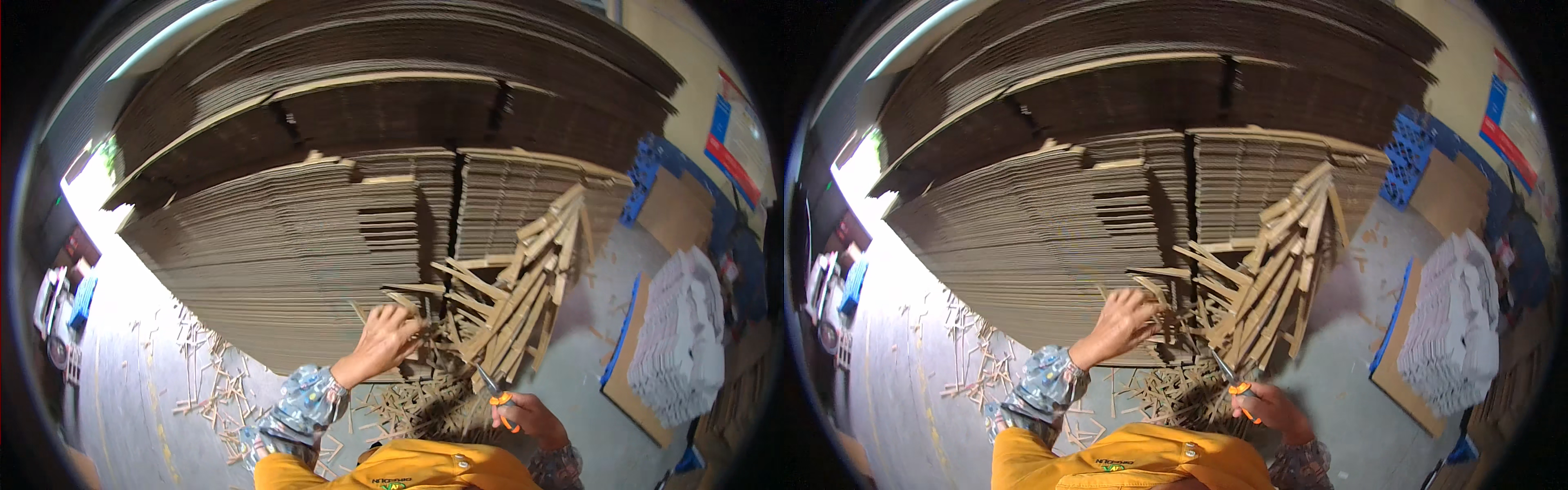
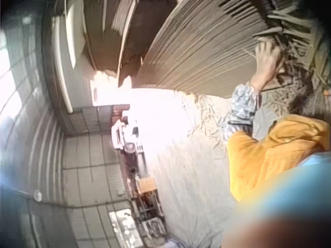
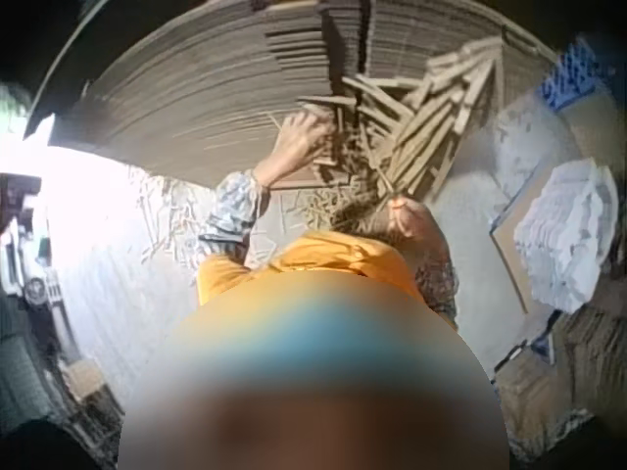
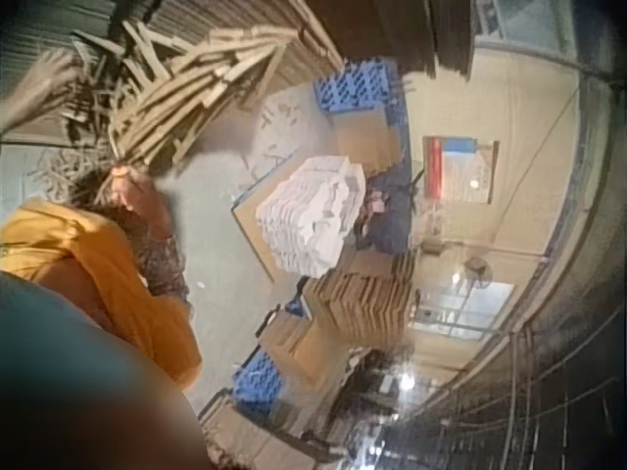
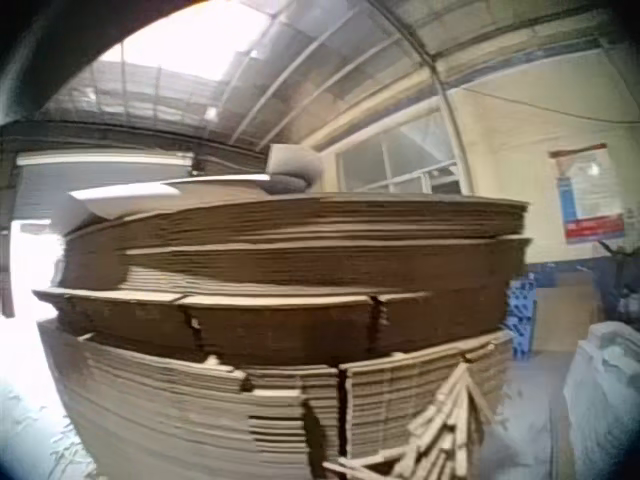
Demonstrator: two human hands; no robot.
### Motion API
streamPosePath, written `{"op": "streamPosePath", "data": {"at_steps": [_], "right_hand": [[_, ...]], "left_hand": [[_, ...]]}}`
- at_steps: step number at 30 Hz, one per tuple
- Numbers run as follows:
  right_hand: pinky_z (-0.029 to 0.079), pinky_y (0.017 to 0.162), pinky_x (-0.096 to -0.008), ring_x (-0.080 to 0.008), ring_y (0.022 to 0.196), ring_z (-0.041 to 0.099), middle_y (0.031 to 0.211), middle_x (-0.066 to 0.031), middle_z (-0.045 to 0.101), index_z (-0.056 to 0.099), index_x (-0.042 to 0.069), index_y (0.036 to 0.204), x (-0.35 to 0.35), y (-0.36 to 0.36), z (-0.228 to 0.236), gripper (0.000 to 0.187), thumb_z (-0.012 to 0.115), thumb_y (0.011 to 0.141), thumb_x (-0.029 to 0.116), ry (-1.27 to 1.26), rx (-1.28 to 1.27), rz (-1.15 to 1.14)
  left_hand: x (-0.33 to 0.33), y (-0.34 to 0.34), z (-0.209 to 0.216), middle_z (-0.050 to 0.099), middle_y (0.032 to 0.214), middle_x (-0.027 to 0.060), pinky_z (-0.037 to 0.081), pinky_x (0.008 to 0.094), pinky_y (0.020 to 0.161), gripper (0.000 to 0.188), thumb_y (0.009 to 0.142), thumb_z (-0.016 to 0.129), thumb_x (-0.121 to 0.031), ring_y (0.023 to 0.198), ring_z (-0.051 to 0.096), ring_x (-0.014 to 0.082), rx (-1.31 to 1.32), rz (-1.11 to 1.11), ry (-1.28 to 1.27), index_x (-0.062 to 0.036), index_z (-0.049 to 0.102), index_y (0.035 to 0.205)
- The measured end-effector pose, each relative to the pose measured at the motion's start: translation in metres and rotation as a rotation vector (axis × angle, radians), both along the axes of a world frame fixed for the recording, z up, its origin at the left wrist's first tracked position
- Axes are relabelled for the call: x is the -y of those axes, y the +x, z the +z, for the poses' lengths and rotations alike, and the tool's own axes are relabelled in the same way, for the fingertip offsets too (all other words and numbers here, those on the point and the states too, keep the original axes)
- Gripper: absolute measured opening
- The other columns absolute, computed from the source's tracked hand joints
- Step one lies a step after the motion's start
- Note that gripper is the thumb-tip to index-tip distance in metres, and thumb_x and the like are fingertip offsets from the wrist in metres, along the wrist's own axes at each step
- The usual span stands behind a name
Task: Manually removing scrap pieces of cardboard from a large stack of corrugated sheets using a pair of pliers.
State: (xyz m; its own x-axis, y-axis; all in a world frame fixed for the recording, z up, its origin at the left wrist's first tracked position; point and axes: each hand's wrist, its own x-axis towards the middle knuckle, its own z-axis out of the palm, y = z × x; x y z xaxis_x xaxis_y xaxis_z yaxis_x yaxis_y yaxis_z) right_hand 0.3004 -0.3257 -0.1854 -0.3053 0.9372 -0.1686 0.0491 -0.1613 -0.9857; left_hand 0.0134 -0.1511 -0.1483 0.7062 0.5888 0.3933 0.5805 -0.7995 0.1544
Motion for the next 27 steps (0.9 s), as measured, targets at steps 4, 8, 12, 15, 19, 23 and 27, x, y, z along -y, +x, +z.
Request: {"op": "streamPosePath", "data": {"at_steps": [4,8,12,15,19,23,27], "right_hand": [[0.046,0.072,-0.0251,-0.0110,0.080,0.059,0.085,-0.0041,0.063,0.061,0.000,0.096,-0.016,-0.006,0.023,0.021,0.052,0.091,0.018,-0.229,0.193,0.009],[0.047,0.073,-0.0272,-0.0155,0.084,0.062,0.090,-0.0073,0.064,0.060,-0.003,0.098,-0.019,-0.025,0.009,0.024,0.051,0.090,0.017,-0.111,-0.058,-0.170],[0.042,0.055,-0.0241,-0.0133,0.060,0.054,0.073,-0.0091,0.063,0.062,-0.002,0.089,-0.006,-0.028,0.014,0.024,0.050,0.085,0.019,-0.104,0.285,-0.235],[0.042,0.053,-0.0237,-0.0137,0.060,0.056,0.073,-0.0087,0.063,0.062,-0.001,0.089,-0.006,-0.040,0.029,0.023,0.050,0.085,0.017,-0.165,0.456,-0.196],[0.042,0.054,-0.0237,-0.0139,0.061,0.057,0.073,-0.0086,0.062,0.062,-0.001,0.089,-0.019,-0.037,0.029,0.022,0.050,0.085,0.017,-0.175,0.381,-0.194],[0.042,0.054,-0.0238,-0.0140,0.061,0.057,0.072,-0.0085,0.062,0.062,-0.001,0.089,0.128,0.196,-0.107,0.022,0.050,0.086,0.017,-0.156,0.312,-0.131],[0.043,0.054,-0.0238,-0.0142,0.062,0.058,0.072,-0.0083,0.062,0.062,-0.001,0.088,0.217,0.394,-0.183,0.021,0.050,0.086,0.016,-0.133,0.259,-0.109]], "left_hand": [[-0.021,0.004,0.086,0.061,0.093,0.0079,0.041,0.0365,0.081,0.021,0.081,0.066,-0.013,0.092,0.056,0.0267,0.531,-0.043,0.259,-0.0075,0.063,0.101],[0.019,-0.002,0.162,0.065,0.104,0.0092,0.044,0.0340,0.078,0.026,0.079,0.065,-0.006,0.092,0.060,0.0222,0.600,-0.345,0.472,-0.0066,0.068,0.104],[0.078,0.026,0.217,0.061,0.086,0.0061,0.043,0.0345,0.069,0.017,0.076,0.060,-0.016,0.074,0.057,0.0242,0.897,-0.741,0.771,-0.0098,0.067,0.090],[0.052,0.033,0.191,0.060,0.084,0.0055,0.043,0.0344,0.068,0.015,0.076,0.060,-0.017,0.074,0.057,0.0237,0.917,-0.649,0.695,-0.0101,0.066,0.089],[0.067,0.067,0.192,0.057,0.081,0.0042,0.042,0.0341,0.067,0.012,0.076,0.060,-0.018,0.073,0.057,0.0229,0.932,-0.706,0.660,-0.0109,0.062,0.085],[0.078,0.064,0.187,0.055,0.078,0.0030,0.042,0.0338,0.065,0.010,0.076,0.060,-0.020,0.071,0.056,0.0221,0.919,-0.713,0.671,-0.0117,0.059,0.081],[0.091,0.072,0.190,0.053,0.075,0.0018,0.042,0.0335,0.063,0.010,0.076,0.059,-0.022,0.070,0.056,0.0212,0.933,-0.756,0.687,-0.0125,0.056,0.078]]}}
